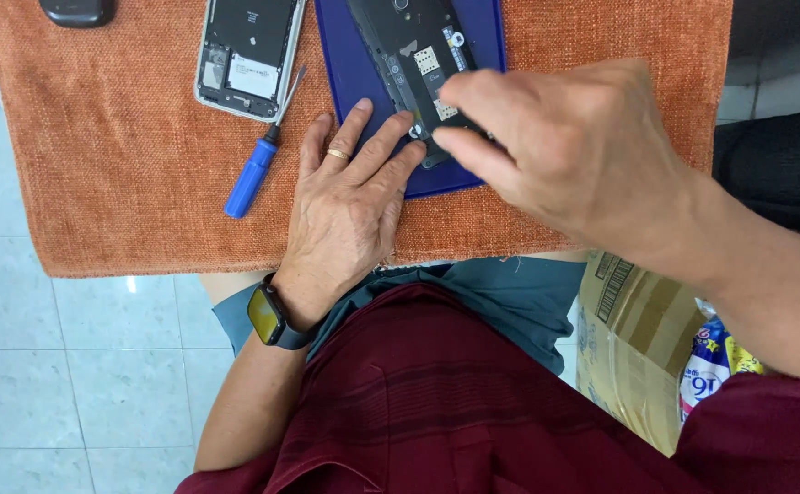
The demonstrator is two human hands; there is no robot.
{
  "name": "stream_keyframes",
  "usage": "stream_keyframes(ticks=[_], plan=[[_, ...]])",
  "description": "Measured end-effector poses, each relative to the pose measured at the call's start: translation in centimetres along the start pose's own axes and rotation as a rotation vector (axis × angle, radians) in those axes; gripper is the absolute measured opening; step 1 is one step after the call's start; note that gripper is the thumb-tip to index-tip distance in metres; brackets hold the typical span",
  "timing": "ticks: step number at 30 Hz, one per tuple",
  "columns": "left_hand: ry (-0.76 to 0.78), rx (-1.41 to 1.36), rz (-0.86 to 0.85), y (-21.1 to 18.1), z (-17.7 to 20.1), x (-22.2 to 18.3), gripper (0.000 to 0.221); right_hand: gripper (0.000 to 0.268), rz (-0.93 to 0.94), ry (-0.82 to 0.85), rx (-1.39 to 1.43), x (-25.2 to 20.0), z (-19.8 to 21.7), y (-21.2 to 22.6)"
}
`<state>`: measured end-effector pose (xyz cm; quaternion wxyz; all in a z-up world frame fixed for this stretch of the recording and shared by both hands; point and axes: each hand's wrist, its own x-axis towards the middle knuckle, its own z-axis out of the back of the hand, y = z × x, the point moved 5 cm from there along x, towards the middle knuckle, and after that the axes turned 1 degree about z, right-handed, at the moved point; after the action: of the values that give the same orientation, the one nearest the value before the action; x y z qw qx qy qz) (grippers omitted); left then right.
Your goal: A person uses a precision screwdriver to remove screws from the internal frame of a smartphone during a repair process.
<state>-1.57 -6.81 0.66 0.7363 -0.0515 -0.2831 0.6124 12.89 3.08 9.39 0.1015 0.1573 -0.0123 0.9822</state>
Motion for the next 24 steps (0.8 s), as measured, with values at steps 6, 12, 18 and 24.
stream_keyframes(ticks=[6,12,18,24], plan=[[0.003,0.011,-0.006,0.3,-0.4,-0.1,0.032,0.038,0.081,0.001,0.229,0.7,0.3,0.5],[-0.018,0.036,-0.026,0.1,0.0,0.0,0.032,0.031,0.083,-0.035,0.154,0.3,0.2,0.4],[-0.005,0.041,-0.026,-0.4,0.5,0.2,0.029,0.025,0.019,-0.076,0.110,0.1,0.4,0.8],[-0.022,0.049,-0.036,-0.2,0.3,0.1,0.028,0.031,-0.019,0.003,0.241,0.7,0.5,1.4]])
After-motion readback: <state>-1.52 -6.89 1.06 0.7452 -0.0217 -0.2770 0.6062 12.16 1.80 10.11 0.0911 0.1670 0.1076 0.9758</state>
